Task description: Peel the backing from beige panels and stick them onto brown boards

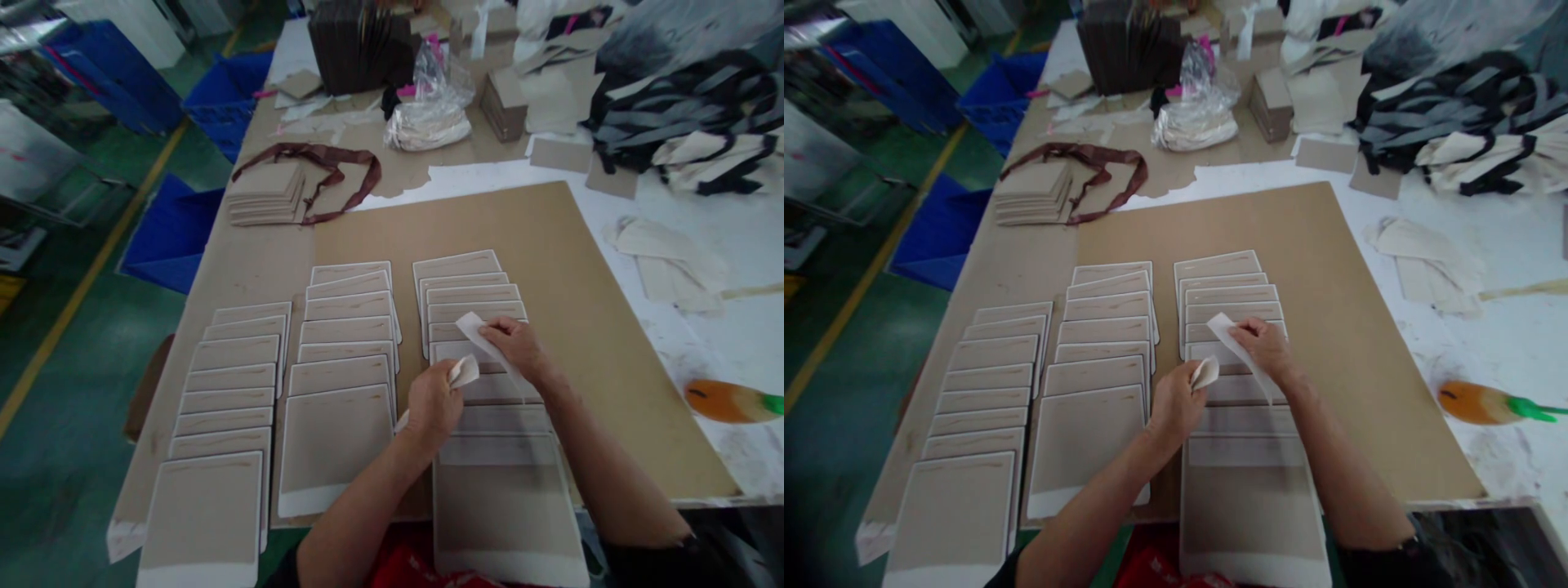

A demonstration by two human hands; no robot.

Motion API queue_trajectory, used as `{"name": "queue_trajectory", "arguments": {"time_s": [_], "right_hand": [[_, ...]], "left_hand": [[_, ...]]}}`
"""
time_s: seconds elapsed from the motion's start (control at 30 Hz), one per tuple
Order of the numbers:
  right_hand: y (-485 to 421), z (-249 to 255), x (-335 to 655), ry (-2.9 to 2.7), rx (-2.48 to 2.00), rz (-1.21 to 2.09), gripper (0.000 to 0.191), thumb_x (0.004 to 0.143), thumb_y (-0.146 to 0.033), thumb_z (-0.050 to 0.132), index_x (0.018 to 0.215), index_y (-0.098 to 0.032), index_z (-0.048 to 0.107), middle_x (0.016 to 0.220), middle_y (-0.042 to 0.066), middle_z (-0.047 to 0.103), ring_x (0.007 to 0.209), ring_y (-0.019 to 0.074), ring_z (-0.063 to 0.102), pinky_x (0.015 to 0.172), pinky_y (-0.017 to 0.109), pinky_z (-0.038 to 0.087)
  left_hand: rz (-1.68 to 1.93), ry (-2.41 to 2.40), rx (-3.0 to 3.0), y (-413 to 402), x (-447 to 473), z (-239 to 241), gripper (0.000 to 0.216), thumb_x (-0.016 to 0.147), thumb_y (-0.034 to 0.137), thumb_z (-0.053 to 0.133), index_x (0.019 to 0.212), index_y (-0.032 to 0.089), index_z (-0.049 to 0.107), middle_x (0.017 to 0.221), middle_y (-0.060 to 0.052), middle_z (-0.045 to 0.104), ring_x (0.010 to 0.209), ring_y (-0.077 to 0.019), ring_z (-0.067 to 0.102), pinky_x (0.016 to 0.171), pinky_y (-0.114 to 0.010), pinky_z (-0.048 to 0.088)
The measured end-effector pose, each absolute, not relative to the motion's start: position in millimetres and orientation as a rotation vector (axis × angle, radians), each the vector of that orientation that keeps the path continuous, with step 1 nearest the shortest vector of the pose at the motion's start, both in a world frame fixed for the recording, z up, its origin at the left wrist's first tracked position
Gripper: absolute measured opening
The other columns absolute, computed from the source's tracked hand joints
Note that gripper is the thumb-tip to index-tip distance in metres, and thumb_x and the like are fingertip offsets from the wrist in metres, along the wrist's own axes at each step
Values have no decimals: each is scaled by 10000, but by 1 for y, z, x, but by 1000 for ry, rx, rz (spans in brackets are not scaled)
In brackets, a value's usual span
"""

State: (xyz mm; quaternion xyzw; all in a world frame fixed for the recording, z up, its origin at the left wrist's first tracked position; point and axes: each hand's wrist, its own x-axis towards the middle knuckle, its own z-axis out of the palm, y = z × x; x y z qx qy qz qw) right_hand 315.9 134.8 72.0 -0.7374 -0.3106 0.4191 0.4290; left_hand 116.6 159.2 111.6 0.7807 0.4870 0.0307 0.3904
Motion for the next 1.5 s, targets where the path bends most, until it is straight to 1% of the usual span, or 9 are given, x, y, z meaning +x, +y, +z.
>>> {"name": "queue_trajectory", "arguments": {"time_s": [0.17, 0.57, 0.73, 0.87, 1.0, 1.13, 1.3, 1.4, 1.5], "right_hand": [[173, 66, 315, -1350, -1948, 1149, 306, 771, -466, 600, 732, -182, 706, 625, -25, 610, 598, 125, 497, 571, 252, 331], [208, 56, 317, -1721, -2044, 1071, 209, 797, -349, 599, 763, -174, 708, 671, 0, 648, 636, 138, 527, 586, 249, 316], [208, 53, 317, -1804, -2093, 1016, 217, 827, -354, 596, 814, -174, 718, 743, 22, 688, 695, 153, 575, 608, 242, 336], [208, 52, 318, -1863, -2091, 997, 234, 843, -364, 583, 838, -175, 722, 783, 34, 706, 718, 159, 594, 617, 241, 344], [211, 54, 315, -1905, -2127, 975, 227, 844, -350, 574, 844, -179, 723, 808, 49, 718, 732, 173, 606, 612, 251, 340], [209, 61, 313, -1859, -2124, 970, 202, 844, -348, 578, 842, -195, 710, 828, 49, 722, 758, 182, 615, 624, 257, 343], [164, 68, 331, -1628, -2116, 905, 248, 748, -312, 658, 972, -212, 690, 881, 44, 716, 788, 195, 604, 679, 268, 380], [123, 62, 346, -1298, -2067, 916, 211, 745, -334, 614, 887, -191, 679, 792, 23, 684, 732, 179, 585, 669, 270, 406], [97, 48, 352, -851, -2024, 956, 278, 734, -440, 608, 817, -179, 655, 623, -16, 581, 598, 150, 514, 574, 262, 392]], "left_hand": [[-258, 1172, 2457, 169, 130, 105, 271, 951, 168, 396, 1148, 200, 580, 1307, -82, 507, 904, -166, 654, 775, -283, 538], [-228, 1244, 2548, 174, 129, 72, 248, 975, 140, 348, 1147, 203, 515, 1230, -70, 511, 876, -143, 669, 700, -243, 550], [-260, 1295, 2513, 175, 133, 73, 326, 969, 114, 323, 1247, 206, 467, 1235, -84, 513, 889, -141, 675, 713, -235, 555], [-343, 1307, 2538, 176, 137, 77, 355, 971, 112, 294, 1273, 168, 472, 1359, -141, 464, 910, -155, 679, 744, -255, 568], [-356, 1260, 2597, 180, 137, 79, 374, 958, 114, 327, 1305, 144, 464, 1541, -185, 285, 961, -165, 681, 796, -269, 571], [-428, 1184, 2629, 183, 136, 76, 415, 937, 121, 362, 1347, 132, 429, 1563, -225, 228, 909, -187, 700, 732, -308, 594], [-541, 1135, 2608, 189, 135, 75, 515, 893, 103, 432, 1402, 154, 377, 1574, -240, 173, 937, -218, 696, 748, -372, 600], [-559, 1084, 2623, 193, 135, 76, 530, 875, 89, 427, 1399, 156, 378, 1594, -213, 137, 936, -218, 696, 751, -374, 602], [-581, 1068, 2629, 196, 135, 78, 535, 859, 83, 426, 1388, 149, 382, 1601, -203, 124, 922, -220, 701, 745, -369, 604]]}}
